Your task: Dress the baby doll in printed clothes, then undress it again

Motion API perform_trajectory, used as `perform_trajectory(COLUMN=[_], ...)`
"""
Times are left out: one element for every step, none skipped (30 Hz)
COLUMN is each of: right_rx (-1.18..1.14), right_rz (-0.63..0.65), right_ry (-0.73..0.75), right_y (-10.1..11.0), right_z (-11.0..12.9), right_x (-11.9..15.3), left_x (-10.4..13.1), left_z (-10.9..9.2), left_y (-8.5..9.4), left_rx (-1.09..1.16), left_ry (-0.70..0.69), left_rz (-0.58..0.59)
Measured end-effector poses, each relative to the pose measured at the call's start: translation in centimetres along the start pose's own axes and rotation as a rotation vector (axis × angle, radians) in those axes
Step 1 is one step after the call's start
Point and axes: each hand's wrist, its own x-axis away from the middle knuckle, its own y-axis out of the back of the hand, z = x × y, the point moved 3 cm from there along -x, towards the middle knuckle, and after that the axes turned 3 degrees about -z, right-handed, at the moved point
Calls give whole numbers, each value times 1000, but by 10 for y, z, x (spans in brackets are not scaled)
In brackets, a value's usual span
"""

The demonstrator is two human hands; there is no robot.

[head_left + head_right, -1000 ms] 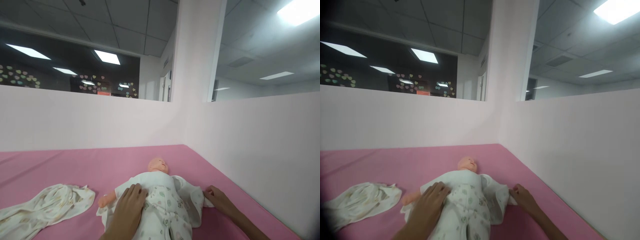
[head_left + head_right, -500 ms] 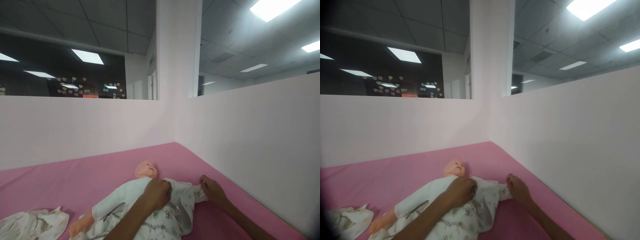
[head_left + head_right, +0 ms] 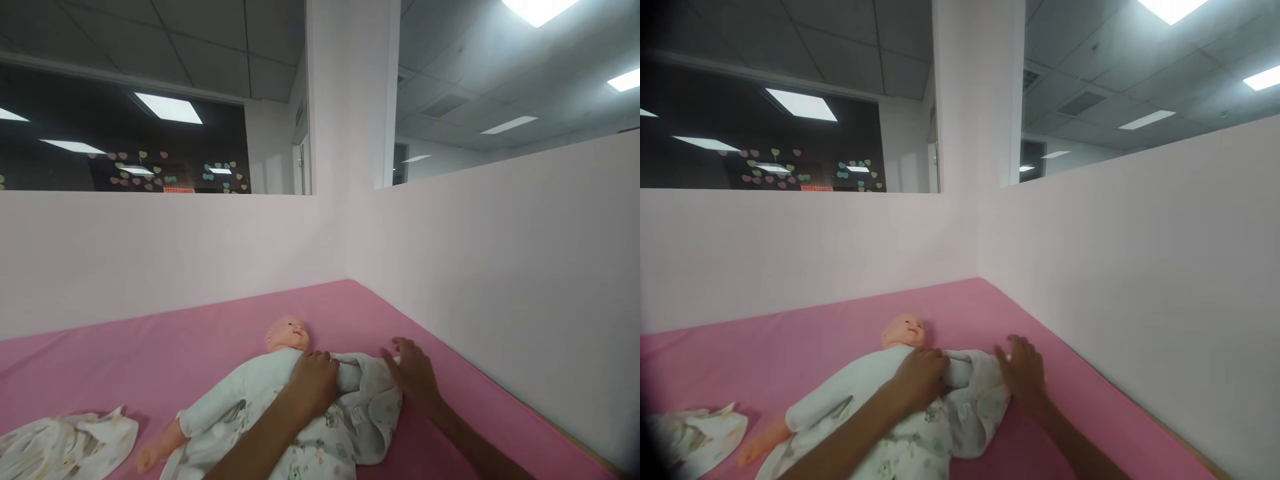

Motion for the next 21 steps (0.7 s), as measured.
perform_trajectory(right_rx=[-68, -109, -114, -99, -79, -65, -63, -72, -90, -112, -136, -165, -211, -270, -329, -385, -437, -479, -510, -533, -560], right_rz=[39, 89, 105, 103, 89, 69, 54, 47, 51, 60, 70, 79, 92, 106, 117, 128, 141, 157, 172, 185, 195], right_ry=[0, 14, 47, 86, 132, 172, 193, 192, 180, 151, 108, 56, 0, -55, -108, -151, -182, -208, -228, -246, -262], right_y=[-4, -9, -12, -15, -17, -18, -18, -17, -16, -14, -11, -8, -5, -2, 0, 1, 2, 2, 0, -1, -3], right_z=[10, 20, 28, 34, 38, 40, 40, 38, 34, 30, 26, 22, 18, 14, 11, 7, 4, 1, -2, -5, -7], right_x=[8, 15, 22, 28, 32, 34, 35, 35, 34, 32, 30, 28, 26, 23, 21, 18, 16, 13, 11, 9, 7], left_x=[-4, -9, -14, -19, -24, -29, -33, -36, -38, -40, -41, -42, -42, -41, -39, -38, -36, -34, -32, -31, -30], left_z=[-4, -9, -13, -17, -21, -23, -25, -26, -25, -25, -23, -22, -20, -17, -15, -13, -10, -8, -6, -4, -3], left_y=[-3, -6, -10, -13, -17, -20, -23, -25, -27, -28, -29, -29, -28, -26, -25, -22, -20, -17, -15, -13, -11], left_rx=[0, 4, 10, 19, 28, 35, 41, 46, 50, 54, 56, 59, 63, 68, 74, 83, 93, 104, 114, 123, 131], left_ry=[-11, -27, -47, -68, -89, -105, -115, -118, -119, -118, -115, -109, -101, -90, -77, -64, -54, -43, -35, -27, -22], left_rz=[8, 17, 26, 34, 41, 46, 49, 50, 48, 45, 41, 35, 28, 18, 7, -5, -18, -31, -42, -51, -58])
